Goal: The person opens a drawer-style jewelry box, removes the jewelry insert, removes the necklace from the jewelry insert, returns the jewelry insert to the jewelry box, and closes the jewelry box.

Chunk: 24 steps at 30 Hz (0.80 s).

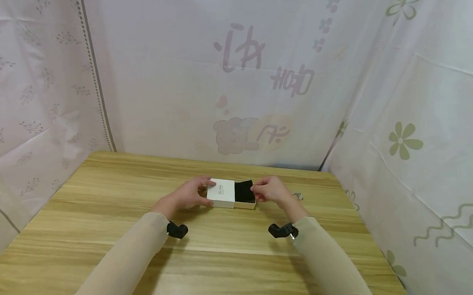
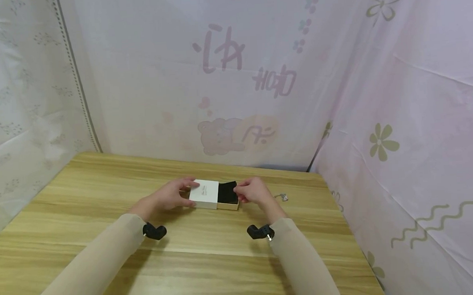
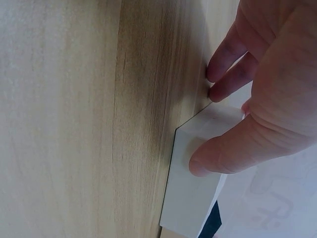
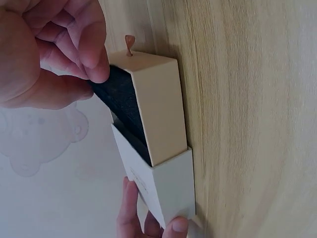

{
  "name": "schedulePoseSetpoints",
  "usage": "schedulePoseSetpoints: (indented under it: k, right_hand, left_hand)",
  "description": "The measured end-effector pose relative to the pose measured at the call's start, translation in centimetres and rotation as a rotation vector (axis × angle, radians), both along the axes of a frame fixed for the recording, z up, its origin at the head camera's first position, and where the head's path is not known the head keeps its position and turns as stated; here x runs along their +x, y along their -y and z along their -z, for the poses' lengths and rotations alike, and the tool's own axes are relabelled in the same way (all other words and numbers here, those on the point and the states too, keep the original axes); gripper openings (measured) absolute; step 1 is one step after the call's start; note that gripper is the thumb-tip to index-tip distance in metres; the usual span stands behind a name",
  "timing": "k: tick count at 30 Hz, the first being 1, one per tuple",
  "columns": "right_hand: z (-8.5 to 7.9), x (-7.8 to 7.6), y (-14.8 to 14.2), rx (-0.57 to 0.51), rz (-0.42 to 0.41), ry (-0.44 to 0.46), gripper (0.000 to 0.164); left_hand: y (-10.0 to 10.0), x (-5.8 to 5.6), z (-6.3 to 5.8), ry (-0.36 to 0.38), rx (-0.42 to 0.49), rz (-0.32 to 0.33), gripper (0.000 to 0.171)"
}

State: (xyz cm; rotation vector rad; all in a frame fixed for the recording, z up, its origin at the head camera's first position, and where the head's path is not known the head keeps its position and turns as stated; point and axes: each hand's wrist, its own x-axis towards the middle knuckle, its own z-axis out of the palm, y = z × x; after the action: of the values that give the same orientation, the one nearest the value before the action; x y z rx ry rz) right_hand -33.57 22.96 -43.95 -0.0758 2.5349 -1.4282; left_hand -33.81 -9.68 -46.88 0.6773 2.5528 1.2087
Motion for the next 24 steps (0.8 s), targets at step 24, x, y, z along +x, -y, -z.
schedulePoseSetpoints:
  k: [24]
  right_hand:
    - [0.74,0.06,0.02,0.428,-0.105,-0.183,0.031]
  left_hand:
    - [0.0,-0.07,0.21,0.017,-0.001,-0.016,0.07]
